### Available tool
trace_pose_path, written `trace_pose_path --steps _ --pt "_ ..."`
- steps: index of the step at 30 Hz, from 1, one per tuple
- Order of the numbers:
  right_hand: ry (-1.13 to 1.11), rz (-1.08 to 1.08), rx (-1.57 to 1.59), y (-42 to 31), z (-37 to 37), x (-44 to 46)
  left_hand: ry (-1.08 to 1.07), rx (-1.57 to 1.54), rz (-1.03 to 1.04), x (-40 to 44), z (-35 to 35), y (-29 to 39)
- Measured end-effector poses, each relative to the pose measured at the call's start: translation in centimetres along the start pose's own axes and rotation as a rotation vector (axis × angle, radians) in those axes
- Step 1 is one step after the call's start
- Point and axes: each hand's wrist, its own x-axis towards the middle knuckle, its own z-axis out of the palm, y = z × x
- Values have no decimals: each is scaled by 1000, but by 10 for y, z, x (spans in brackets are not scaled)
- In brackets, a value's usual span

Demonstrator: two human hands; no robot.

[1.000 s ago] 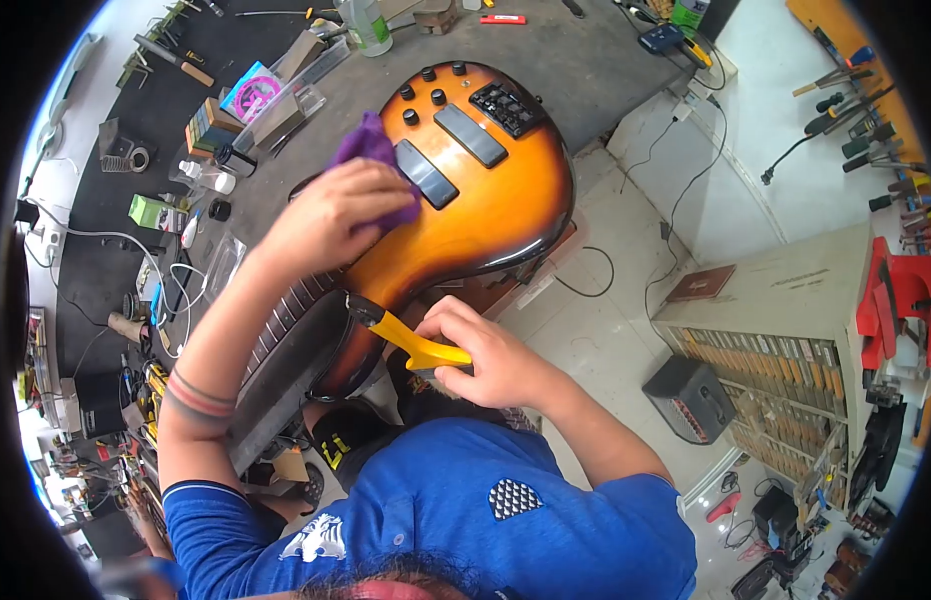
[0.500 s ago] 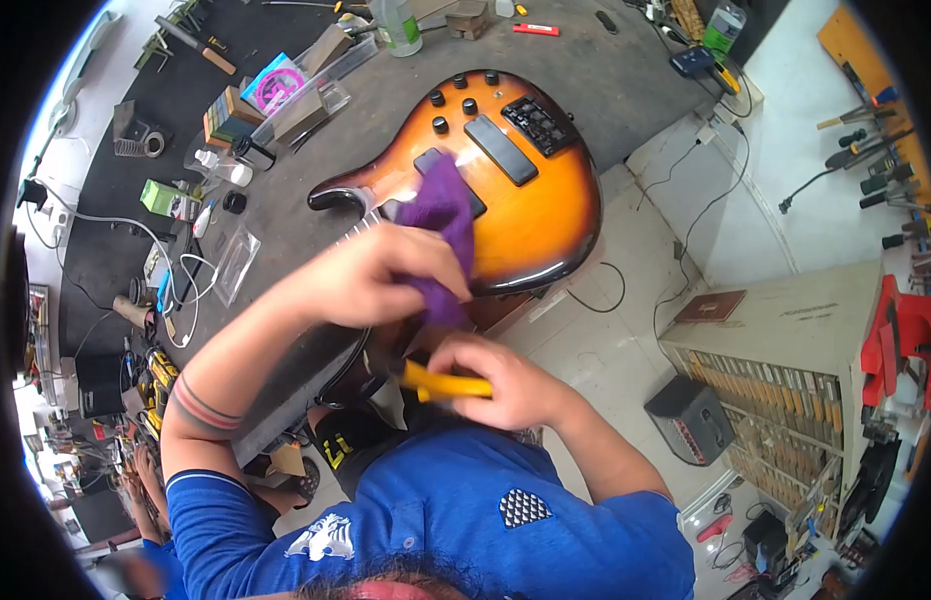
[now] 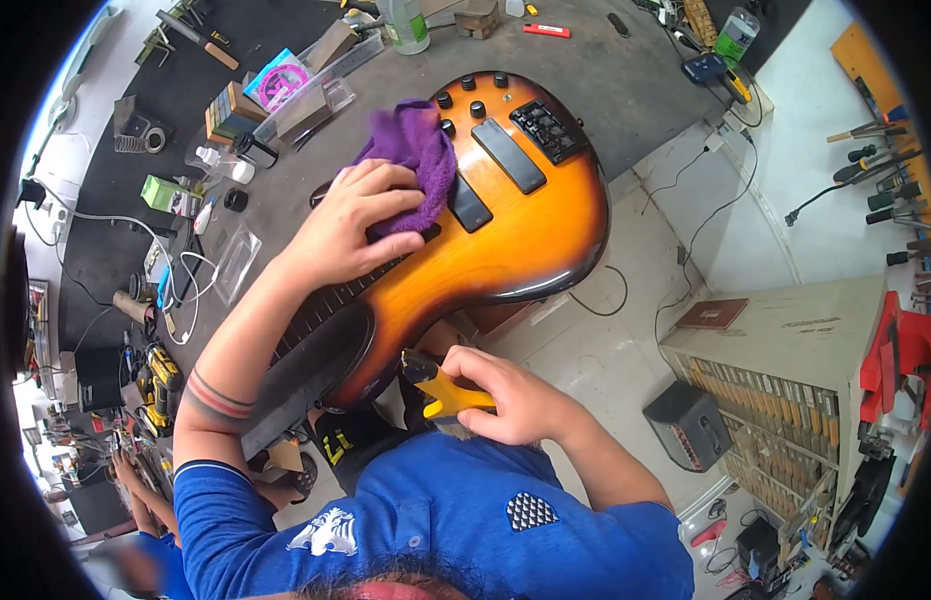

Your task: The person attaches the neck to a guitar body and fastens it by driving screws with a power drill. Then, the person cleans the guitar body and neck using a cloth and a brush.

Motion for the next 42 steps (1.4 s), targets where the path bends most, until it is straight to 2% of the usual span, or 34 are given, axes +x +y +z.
trace_pose_path --steps 4,7,10,12,15,16,18,20,21,22,24,25,29,32,34,36,38,40,41,42 --pt "-4 11 0 -3 -4 0 3 46 -157 11 -3 -35" --pt "17 3 2 -2 -5 2 -1 82 -57 8 -4 -12" --pt "40 27 -19 2 -8 6 -197 -46 74 8 -7 22" --pt "43 84 -45 -1 -9 10 -67 -164 231 7 13 39" --pt "67 10 -114 -8 -10 12 -57 -96 130 14 2 2" --pt "69 20 -99 -7 -9 9 44 -53 136 16 0 -13" --pt "80 42 -74 -2 -6 2 82 7 52 11 6 -11" --pt "79 143 -11 3 -3 -5 -160 -68 129 14 3 23" --pt "75 192 21 4 -1 -5 -149 -152 178 11 14 40" --pt "73 177 40 2 1 -4 -113 -109 252 10 21 44" --pt "69 147 72 -5 1 -2 -85 -162 291 15 18 15" --pt "62 145 72 -6 1 -3 -48 -53 242 16 10 6" --pt "89 132 77 -3 6 -18 36 -18 -154 2 19 -52" --pt "87 169 112 1 11 -22 -110 139 -30 3 22 1" --pt "64 189 126 1 15 -18 -159 -10 152 4 27 35" --pt "33 188 113 0 15 -13 -181 -119 170 14 21 11" --pt "55 121 156 -6 10 -16 -108 95 23 19 10 -22" --pt "148 56 176 -22 -2 -23 31 67 -202 4 7 -70" --pt "223 24 171 -38 -15 -28 -37 197 -480 0 -8 -67" --pt "296 -8 167 -48 -30 -33 -114 153 -675 -4 -25 -69"
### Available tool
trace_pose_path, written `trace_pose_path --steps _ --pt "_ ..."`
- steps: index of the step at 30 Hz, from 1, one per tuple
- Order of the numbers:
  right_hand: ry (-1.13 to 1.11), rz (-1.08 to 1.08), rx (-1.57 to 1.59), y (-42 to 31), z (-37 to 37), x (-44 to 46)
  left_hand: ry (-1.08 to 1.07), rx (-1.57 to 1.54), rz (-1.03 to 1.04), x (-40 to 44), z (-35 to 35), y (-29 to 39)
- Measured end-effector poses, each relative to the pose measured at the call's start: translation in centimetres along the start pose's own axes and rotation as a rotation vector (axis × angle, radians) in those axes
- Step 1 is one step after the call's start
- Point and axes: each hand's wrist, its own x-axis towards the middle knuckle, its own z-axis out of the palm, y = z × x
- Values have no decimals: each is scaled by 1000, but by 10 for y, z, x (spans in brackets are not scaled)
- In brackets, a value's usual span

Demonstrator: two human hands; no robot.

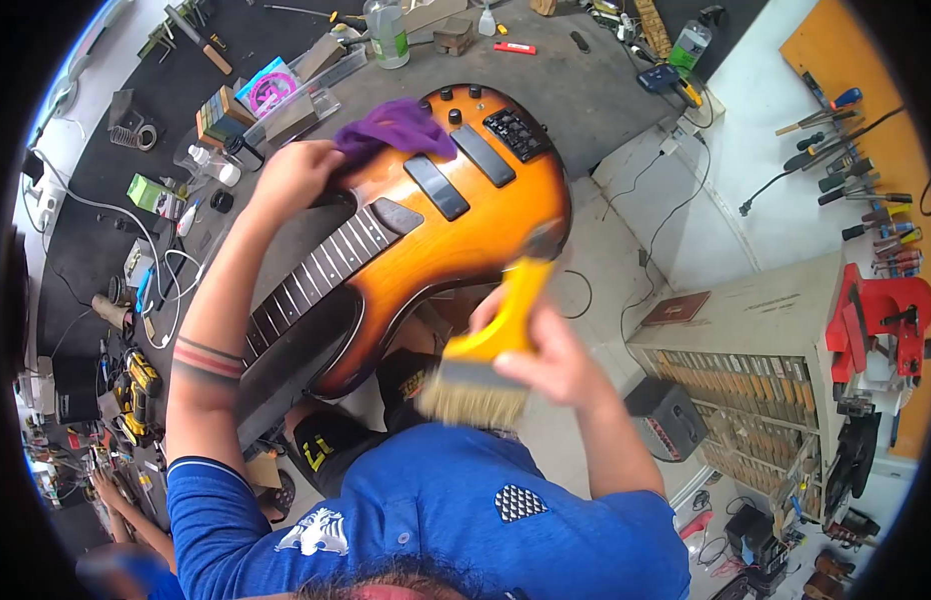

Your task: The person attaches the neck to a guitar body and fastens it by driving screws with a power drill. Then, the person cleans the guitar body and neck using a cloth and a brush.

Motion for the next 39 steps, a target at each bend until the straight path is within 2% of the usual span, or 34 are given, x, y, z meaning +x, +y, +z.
trace_pose_path --steps 1,2,4,6,7,8,10,12,13,15,16,17,18,20,21,22,24,25,26,28,29,32,33,34,36,38,39 --pt "169 -180 -40 -7 -17 2 75 -381 -94 -3 2 -23" --pt "339 -360 -77 -13 -32 10 245 -724 -84 -11 5 -35" --pt "729 -449 -308 -52 -42 48 514 -1176 -78 -33 -15 -36" --pt "640 -537 -556 -70 -73 100 543 -1688 -147 -59 -36 -13" --pt "621 -567 -755 -74 -84 129 529 -1779 -158 -76 -45 5" --pt "598 -593 -955 -74 -91 160 511 -1775 -135 -90 -43 6" --pt "502 -403 -1014 -54 -102 212 470 -1769 -101 -120 -34 5" --pt "335 -196 -1323 -53 -102 207 552 -1622 -110 -175 -26 1" --pt "245 -95 -1473 -56 -102 209 527 -1541 -107 -210 -28 -4" --pt "149 18 -1650 -100 -93 168 504 -1354 -97 -285 -26 -26" --pt "90 176 -1730 -121 -96 156 492 -1424 -111 -317 -23 -34" --pt "177 204 -1684 -133 -104 157 522 -1499 -160 -337 -27 -30" --pt "267 232 -1632 -139 -111 162 722 -1545 -314 -356 -17 -33" --pt "455 -164 -1340 -119 -127 183 695 -1757 -255 -369 -13 -40" --pt "539 -356 -1178 -103 -137 194 710 -1729 -271 -370 -8 -42" --pt "545 -440 -1043 -86 -141 207 727 -1702 -288 -371 -1 -42" --pt "401 -302 -1087 -60 -142 216 730 -1595 -295 -374 3 -40" --pt "450 -127 -1248 -65 -142 210 719 -1514 -285 -382 3 -36" --pt "383 -2 -1386 -82 -147 206 711 -1433 -275 -390 4 -33" --pt "230 266 -1643 -130 -142 196 739 -1482 -293 -407 3 -31" --pt "308 230 -1668 -139 -138 198 747 -1531 -291 -413 1 -30" --pt "542 -228 -1263 -115 -142 223 826 -1597 -364 -415 7 -32" --pt "571 -347 -1162 -101 -131 225 856 -1573 -398 -414 13 -36" --pt "446 -426 -1115 -71 -156 239 885 -1548 -432 -414 16 -38" --pt "392 -131 -1369 -64 -163 234 802 -1476 -352 -411 5 -26" --pt "294 311 -1745 -119 -145 214 795 -1452 -333 -413 2 -22" --pt "357 290 -1754 -120 -159 216 818 -1465 -350 -418 2 -22"
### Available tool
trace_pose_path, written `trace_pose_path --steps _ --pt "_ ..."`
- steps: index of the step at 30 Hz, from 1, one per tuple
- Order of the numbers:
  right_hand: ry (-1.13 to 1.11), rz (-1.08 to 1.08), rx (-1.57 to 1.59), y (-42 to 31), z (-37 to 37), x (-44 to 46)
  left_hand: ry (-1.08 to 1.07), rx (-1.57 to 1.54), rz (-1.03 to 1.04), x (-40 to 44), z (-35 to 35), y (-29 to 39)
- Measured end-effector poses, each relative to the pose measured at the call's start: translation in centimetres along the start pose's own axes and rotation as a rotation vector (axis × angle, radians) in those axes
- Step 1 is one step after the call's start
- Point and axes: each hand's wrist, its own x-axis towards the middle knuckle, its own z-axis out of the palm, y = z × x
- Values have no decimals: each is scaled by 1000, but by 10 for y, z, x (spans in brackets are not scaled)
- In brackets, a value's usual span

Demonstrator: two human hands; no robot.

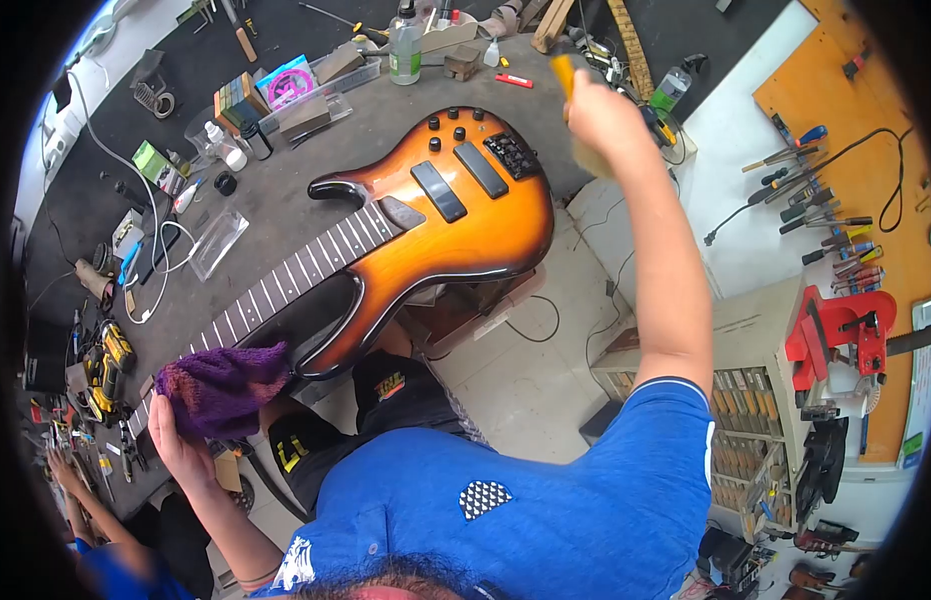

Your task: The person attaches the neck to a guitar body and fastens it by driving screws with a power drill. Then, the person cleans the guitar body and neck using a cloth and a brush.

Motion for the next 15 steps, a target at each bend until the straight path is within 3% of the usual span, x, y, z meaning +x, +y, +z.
trace_pose_path --steps 3,5,7,10,11,13,15 --pt "523 -133 624 18 41 25 39 -95 -50 2 -9 -6" --pt "553 -192 892 14 76 35 50 -125 -55 5 -17 -16" --pt "269 -134 715 29 95 41 53 -96 -30 7 -23 -23" --pt "-157 -39 234 65 29 17 -55 -180 -40 1 -28 -13" --pt "-134 24 219 62 15 3 -18 -267 -50 -3 -33 -14" --pt "140 32 518 70 30 0 50 -442 -74 -6 -45 -20" --pt "232 35 1267 61 67 -1 -58 -516 -50 1 -51 -27"
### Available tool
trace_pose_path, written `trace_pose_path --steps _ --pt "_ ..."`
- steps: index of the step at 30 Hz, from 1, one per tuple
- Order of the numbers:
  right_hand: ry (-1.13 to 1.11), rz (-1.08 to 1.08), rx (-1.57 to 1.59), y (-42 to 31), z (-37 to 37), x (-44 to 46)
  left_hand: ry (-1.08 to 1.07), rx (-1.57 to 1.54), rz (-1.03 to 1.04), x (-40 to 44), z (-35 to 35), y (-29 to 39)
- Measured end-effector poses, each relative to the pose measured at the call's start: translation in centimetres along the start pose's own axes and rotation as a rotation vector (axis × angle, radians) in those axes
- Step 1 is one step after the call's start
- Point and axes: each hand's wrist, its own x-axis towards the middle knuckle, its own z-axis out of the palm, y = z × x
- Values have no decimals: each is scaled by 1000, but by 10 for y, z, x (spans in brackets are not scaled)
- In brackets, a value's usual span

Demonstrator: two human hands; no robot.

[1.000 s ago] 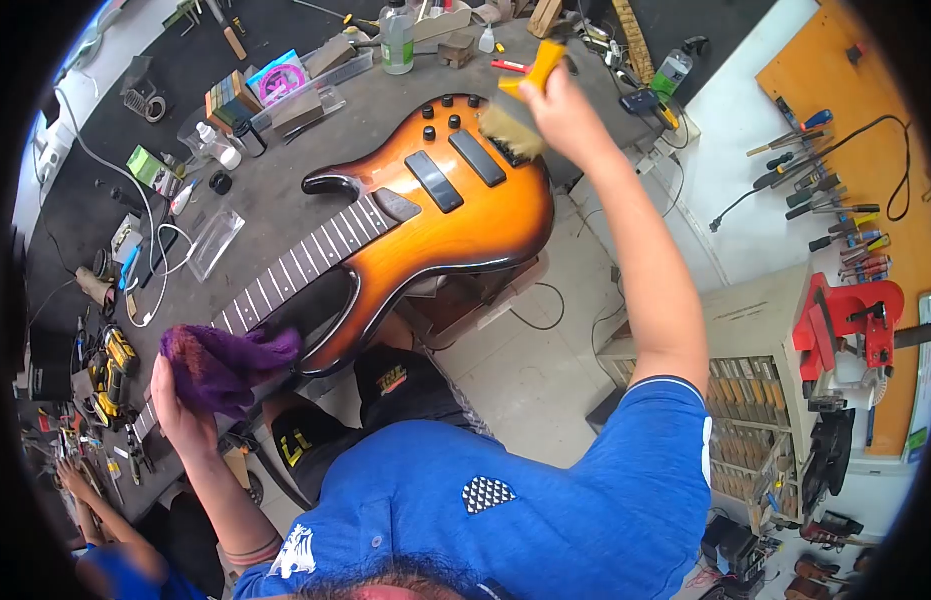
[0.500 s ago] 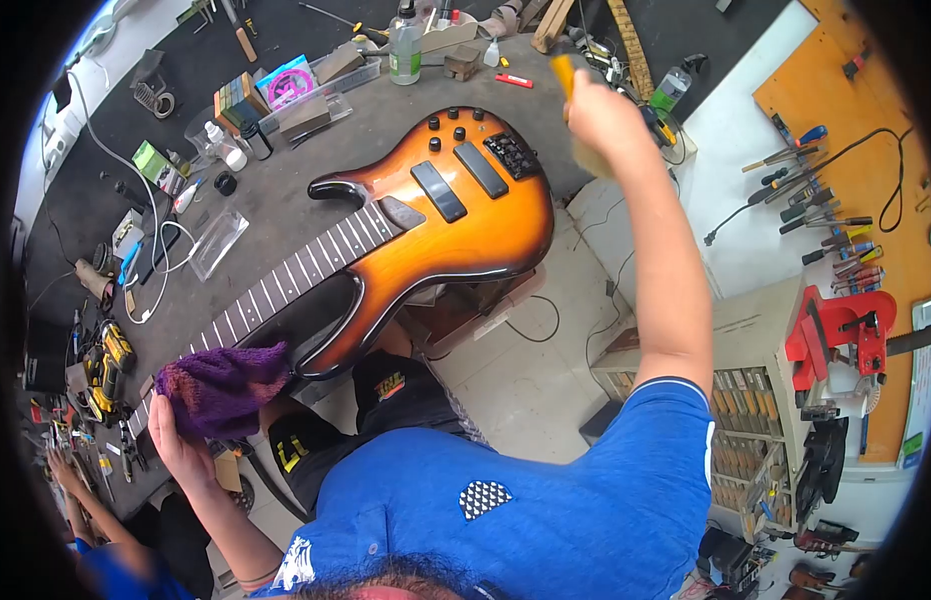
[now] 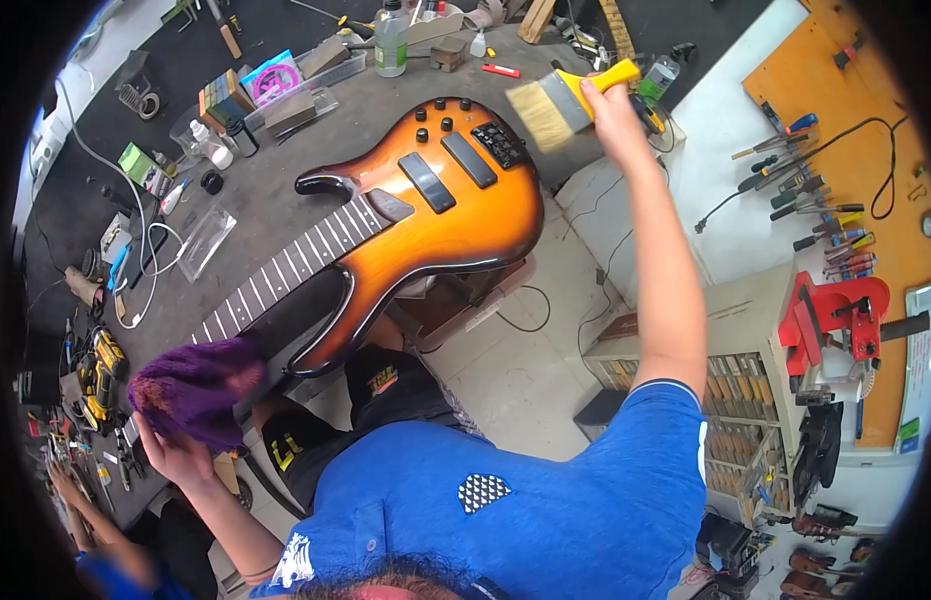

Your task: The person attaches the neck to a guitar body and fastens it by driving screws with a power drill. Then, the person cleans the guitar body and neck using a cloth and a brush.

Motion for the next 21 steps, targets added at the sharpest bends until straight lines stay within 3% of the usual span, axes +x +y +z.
trace_pose_path --steps 1,2,4,6,10,12,14,15,16,18,21 --pt "-6 161 57 8 2 -7 -33 -27 21 6 -1 -4" --pt "-156 -73 -392 19 -4 -8 -66 -52 43 11 -1 -7" --pt "-155 -28 -868 27 -20 -1 -68 46 74 21 10 -9" --pt "-105 20 -666 27 -35 4 -160 149 90 28 35 -18" --pt "-27 60 -799 31 -33 42 -97 247 85 37 51 -38" --pt "-130 21 -583 75 -30 82 -75 317 79 38 58 -45" --pt "38 -78 -600 106 -6 87 19 444 111 38 58 -63" --pt "350 -288 -1316 107 15 72 40 538 141 36 53 -65" --pt "343 -380 -1191 102 22 73 32 698 249 33 51 -65" --pt "88 -281 -682 48 46 34 31 1024 467 25 43 -62" --pt "-206 -64 -838 -35 84 -47 175 982 525 4 22 -68"
